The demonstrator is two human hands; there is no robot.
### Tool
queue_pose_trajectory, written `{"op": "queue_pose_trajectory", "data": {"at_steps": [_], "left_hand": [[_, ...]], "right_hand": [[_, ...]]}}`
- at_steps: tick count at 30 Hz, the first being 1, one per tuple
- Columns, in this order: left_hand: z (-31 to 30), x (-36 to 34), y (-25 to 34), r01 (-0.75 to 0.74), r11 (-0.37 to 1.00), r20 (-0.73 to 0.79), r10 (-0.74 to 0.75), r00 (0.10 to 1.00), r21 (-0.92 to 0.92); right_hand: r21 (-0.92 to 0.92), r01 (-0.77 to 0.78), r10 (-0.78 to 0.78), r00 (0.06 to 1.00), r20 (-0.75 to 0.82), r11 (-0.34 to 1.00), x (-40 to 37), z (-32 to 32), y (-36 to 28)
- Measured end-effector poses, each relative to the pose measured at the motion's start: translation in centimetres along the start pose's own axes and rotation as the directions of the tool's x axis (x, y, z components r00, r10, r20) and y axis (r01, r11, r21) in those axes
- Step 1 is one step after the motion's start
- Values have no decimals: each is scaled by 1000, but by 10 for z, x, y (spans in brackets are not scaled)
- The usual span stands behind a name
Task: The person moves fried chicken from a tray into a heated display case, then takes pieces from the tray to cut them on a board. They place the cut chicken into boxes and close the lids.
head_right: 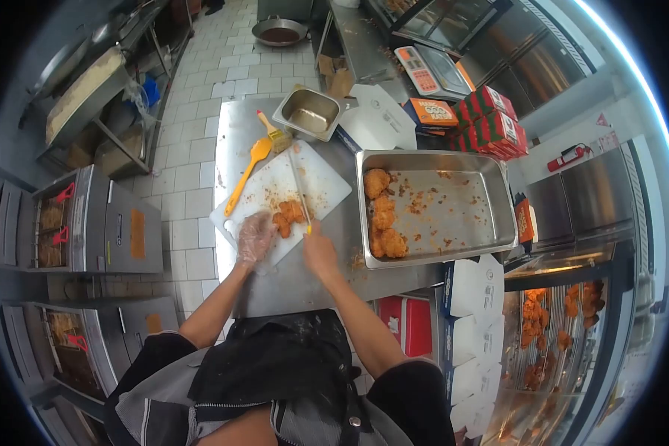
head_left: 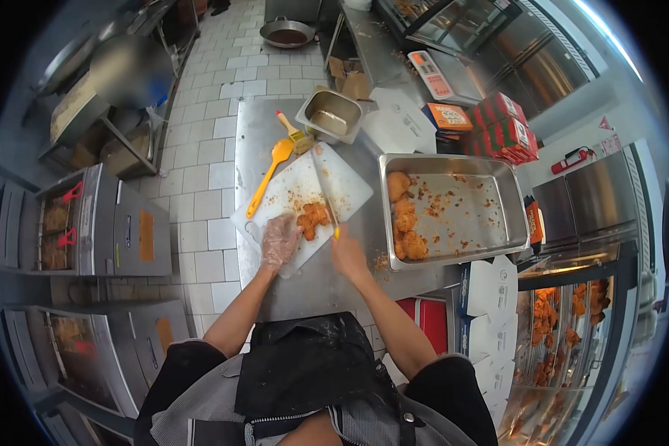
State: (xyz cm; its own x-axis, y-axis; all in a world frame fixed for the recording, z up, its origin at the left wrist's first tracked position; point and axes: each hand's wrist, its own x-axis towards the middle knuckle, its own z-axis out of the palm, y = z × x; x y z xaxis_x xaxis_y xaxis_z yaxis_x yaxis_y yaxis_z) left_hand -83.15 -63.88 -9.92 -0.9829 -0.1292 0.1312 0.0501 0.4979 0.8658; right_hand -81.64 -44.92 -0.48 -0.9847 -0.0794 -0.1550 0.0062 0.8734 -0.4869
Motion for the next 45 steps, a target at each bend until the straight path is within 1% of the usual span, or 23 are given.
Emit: {"op": "queue_pose_trajectory", "data": {"at_steps": [4, 7, 8, 12, 14, 16, 19, 21, 23, 24, 25, 27, 28, 29, 30, 31, 32, 33, 35, 38, 39, 43, 45], "left_hand": [[-30, 20, 69, -353, 910, 93, 341, 936, 215], [7, 61, 59, -795, 551, 532, 607, 590, 253], [17, 73, 50, -829, 542, 564, 646, 515, 137], [29, 70, 43, -788, 571, 386, 690, 613, 230], [30, 74, 32, -787, 568, 412, 674, 613, 241], [42, 78, 19, -536, 840, 131, 543, 829, -85], [17, 66, 108, -261, 936, -26, 262, 965, -235], [28, 29, 195, -173, 866, 188, 289, 939, -470], [70, -16, 271, -47, 904, 563, 304, 769, -425], [111, -32, 286, -317, 849, 598, 524, 606, -422], [150, -52, 307, -275, 818, 679, 574, 458, -505], [228, -93, 355, 608, 771, 978, 100, 181, -191], [294, -115, 340, 458, 779, 892, 284, 352, -429], [374, -136, 316, -107, 659, 521, 673, 524, -744], [381, -146, 335, 107, 821, 747, 445, 494, -561], [411, -154, 333, -7, 800, 699, 528, 483, -600], [353, -147, 407, -241, 961, 898, 225, 378, -139], [359, -148, 403, -221, 969, 894, 193, 403, -110], [371, -155, 395, -570, 737, 803, 558, 211, -362], [364, -170, 405, -690, 715, 877, 396, 273, -109], [367, -169, 407, -569, 801, 905, 364, 220, -184], [422, -177, 350, -508, 845, 885, 357, 300, -168], [387, -162, 357, -644, 698, 707, 624, 332, -313]], "right_hand": [[-76, -114, 109, 992, -65, 991, -19, -1, 21], [-199, -36, 13, 993, -119, 979, 3, 33, 70], [-14, -241, 234, 954, -187, 970, 9, 37, 64], [-128, -243, 111, 771, -627, 962, -60, -4, 18], [106, 7, 67, 727, -683, 994, -107, -10, 31], [494, -206, 403, 853, -332, 845, -180, -47, 39], [661, -394, 669, 709, -222, 638, -276, -65, 75], [695, -482, 786, 586, -197, 534, -330, -49, 113], [736, -493, 840, 509, -190, 465, -360, -29, 150], [745, -504, 851, 499, -161, 437, -366, -32, 163], [749, -490, 841, 516, -163, 446, -369, -30, 177], [761, -469, 804, 584, -115, 449, -369, -41, 195], [809, -434, 803, 591, -76, 396, -369, -39, 206], [802, -436, 784, 618, -63, 408, -372, -48, 207], [789, -438, 760, 648, -56, 431, -375, -53, 210], [778, -440, 728, 685, -32, 448, -377, -56, 215], [780, -470, 739, 674, 16, 412, -381, -59, 220], [781, -505, 756, 651, 64, 369, -386, -60, 225], [776, -530, 746, 655, 118, 343, -385, -65, 237], [871, -464, 735, 646, 206, 163, -379, -39, 261], [721, -484, 690, 723, 10, 496, -373, -27, 275], [937, 47, 833, 474, 285, -347, -322, -66, 272], [924, 130, 827, 504, 251, -360, -317, -62, 279]]}}
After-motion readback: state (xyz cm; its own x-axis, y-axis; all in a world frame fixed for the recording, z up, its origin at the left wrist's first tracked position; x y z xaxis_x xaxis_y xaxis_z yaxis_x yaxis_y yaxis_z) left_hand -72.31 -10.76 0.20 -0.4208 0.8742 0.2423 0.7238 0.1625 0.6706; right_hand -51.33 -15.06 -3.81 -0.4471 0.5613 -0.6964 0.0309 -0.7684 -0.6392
